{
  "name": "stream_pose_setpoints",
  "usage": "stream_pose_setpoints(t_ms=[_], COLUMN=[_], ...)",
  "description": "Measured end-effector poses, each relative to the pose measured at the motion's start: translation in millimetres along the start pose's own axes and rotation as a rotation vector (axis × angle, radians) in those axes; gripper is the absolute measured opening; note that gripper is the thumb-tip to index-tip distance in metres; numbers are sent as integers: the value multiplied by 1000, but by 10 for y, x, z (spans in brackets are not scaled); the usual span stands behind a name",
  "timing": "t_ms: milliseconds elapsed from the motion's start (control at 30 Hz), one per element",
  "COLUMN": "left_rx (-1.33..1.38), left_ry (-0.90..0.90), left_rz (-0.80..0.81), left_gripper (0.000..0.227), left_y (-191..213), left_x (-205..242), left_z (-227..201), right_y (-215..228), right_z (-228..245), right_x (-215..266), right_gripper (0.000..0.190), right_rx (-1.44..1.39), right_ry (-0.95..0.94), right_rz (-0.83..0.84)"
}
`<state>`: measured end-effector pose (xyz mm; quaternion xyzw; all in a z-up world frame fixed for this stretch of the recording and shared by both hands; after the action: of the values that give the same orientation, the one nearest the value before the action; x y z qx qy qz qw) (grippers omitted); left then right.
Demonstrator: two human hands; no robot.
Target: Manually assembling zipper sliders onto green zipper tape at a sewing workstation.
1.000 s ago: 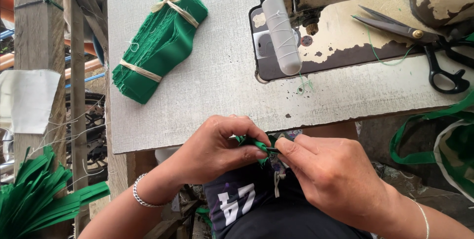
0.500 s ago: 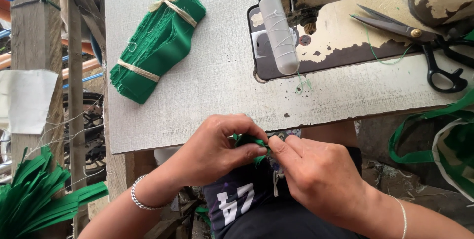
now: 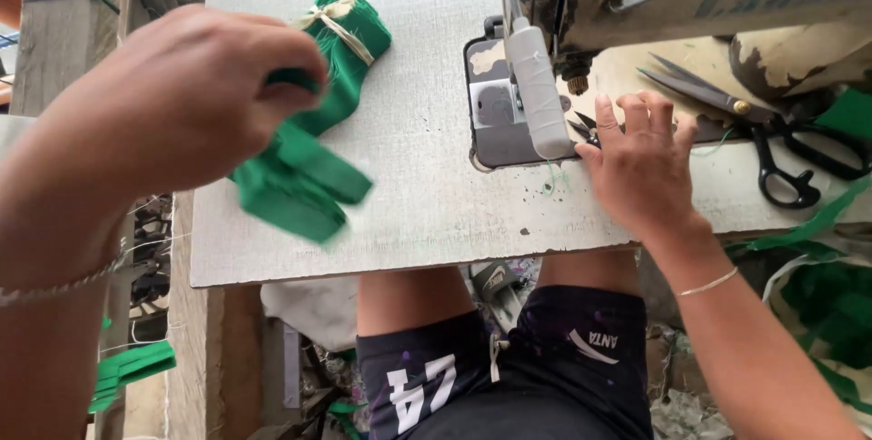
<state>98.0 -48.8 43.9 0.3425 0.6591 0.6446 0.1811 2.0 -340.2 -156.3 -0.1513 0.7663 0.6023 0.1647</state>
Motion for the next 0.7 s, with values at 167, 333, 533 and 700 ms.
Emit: stream_pose_setpoints(t_ms=[167,333,533,700], left_rx=[486,913,971,729], left_ry=[-133,-253,-289,-466], left_rz=[167,87,-8,-272], left_gripper=[26,43,42,54], left_y=[-1001,-1822,-1968,-1729], left_x=[-524,-851,-803,-706], left_z=[-578,-759,-741,-766], right_y=[444,97,-147,-186], right_z=[479,541,694,660], right_x=[-47,124,156,134], right_gripper=[41,34,19,32], right_rx=[-1045,-1422,-1701,-1488], right_ry=[-287,-633,-486,-466], right_rz=[233,752,794,785])
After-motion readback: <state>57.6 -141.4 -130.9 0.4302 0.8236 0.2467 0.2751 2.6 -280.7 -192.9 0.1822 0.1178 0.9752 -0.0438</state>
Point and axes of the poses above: each hand's wrist, its own x-axis away from the middle knuckle, its own y-axis out of the back of the hand, z = x × y, the point moved 8 cm from there along -x, towards the middle knuckle, and after that the axes turned 5 degrees about -y, right-handed, at the moved point
